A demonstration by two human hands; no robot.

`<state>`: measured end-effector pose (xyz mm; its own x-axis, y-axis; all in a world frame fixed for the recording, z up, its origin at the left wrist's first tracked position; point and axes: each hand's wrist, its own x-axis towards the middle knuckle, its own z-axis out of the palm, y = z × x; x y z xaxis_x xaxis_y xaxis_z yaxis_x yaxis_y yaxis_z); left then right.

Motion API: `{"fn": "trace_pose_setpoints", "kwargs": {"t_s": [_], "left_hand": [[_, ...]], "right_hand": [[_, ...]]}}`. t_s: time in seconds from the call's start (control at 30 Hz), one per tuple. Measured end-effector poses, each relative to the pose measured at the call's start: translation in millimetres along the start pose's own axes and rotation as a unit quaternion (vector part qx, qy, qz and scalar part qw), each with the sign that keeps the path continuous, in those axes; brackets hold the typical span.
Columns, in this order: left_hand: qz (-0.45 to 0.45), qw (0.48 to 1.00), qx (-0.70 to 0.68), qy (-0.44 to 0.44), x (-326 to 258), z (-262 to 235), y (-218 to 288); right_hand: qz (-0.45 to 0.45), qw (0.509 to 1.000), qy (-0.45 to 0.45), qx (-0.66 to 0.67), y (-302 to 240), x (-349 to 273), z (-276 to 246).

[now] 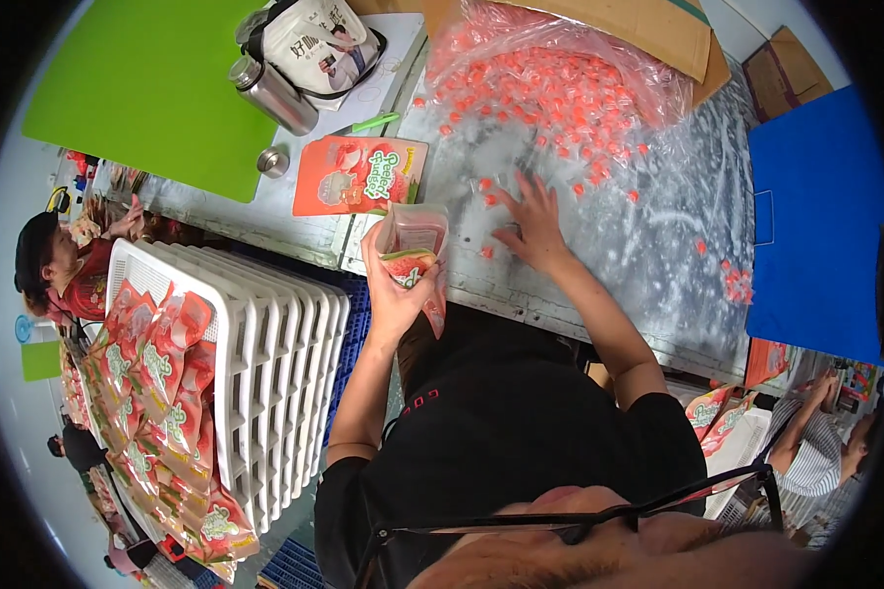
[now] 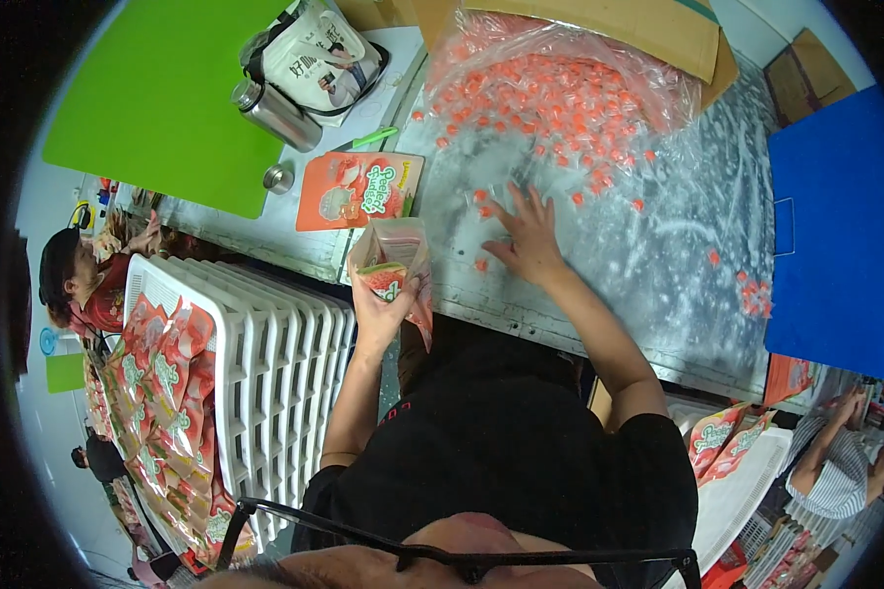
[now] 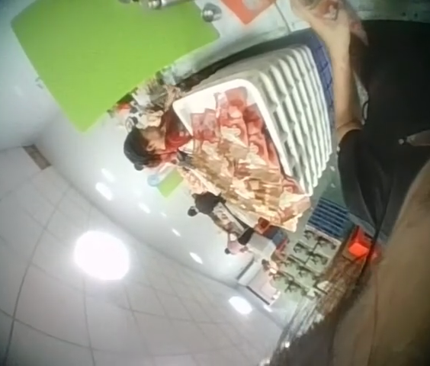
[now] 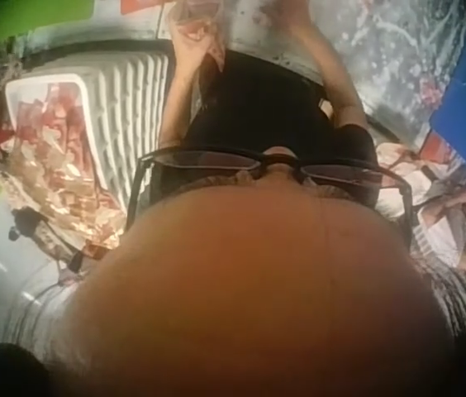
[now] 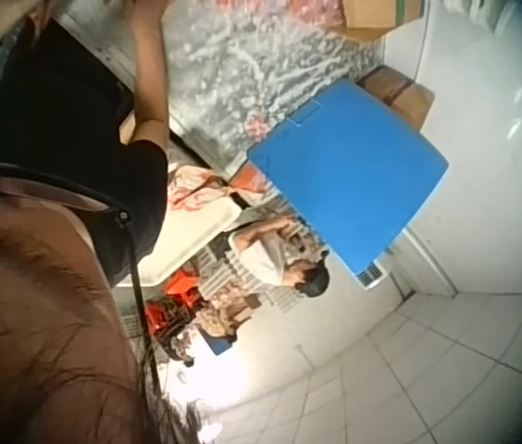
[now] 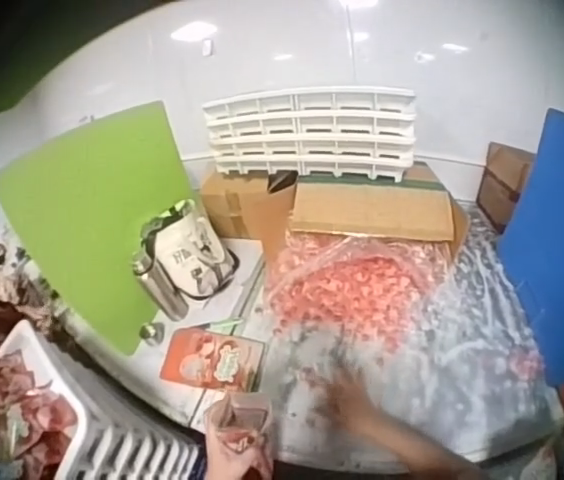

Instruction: Filling plastic bags with small pink snack items and stacking the finished bags onto white trays.

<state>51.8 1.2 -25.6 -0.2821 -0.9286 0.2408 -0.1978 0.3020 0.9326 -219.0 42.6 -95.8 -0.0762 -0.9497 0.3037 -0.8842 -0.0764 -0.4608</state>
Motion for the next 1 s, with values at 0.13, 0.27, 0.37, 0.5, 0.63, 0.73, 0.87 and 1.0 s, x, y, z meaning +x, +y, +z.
{"fn": "trace_pose_setpoints", "kwargs": {"t_s": [0.13,0.27,0.37,0.5,0.63,0.73,0.87,1.0], "left_hand": [[0.008,1.000,-0.005,-0.008,4,5,2],[0.027,0.999,0.015,-0.011,7,0,8],[0.071,0.994,0.086,-0.016,11,-1,20],[0.107,0.986,0.098,-0.080,14,5,25],[0.111,0.982,0.108,-0.108,16,10,22],[0.118,0.975,0.149,-0.119,15,15,24],[0.140,0.964,0.183,-0.133,16,25,24],[0.122,0.969,0.164,-0.135,16,35,34]], "right_hand": [[-0.048,0.995,-0.079,-0.034,-3,26,17],[-0.103,0.986,-0.128,-0.004,-17,9,23],[-0.167,0.982,-0.091,0.001,-20,-9,23],[-0.082,0.991,-0.105,-0.022,-2,-17,27],[0.077,0.956,0.027,0.282,-23,8,-17],[0.025,0.905,0.006,0.425,-47,24,-63],[-0.115,0.967,-0.070,0.215,-87,49,-110],[-0.075,0.968,0.042,0.237,-100,51,-98]]}}
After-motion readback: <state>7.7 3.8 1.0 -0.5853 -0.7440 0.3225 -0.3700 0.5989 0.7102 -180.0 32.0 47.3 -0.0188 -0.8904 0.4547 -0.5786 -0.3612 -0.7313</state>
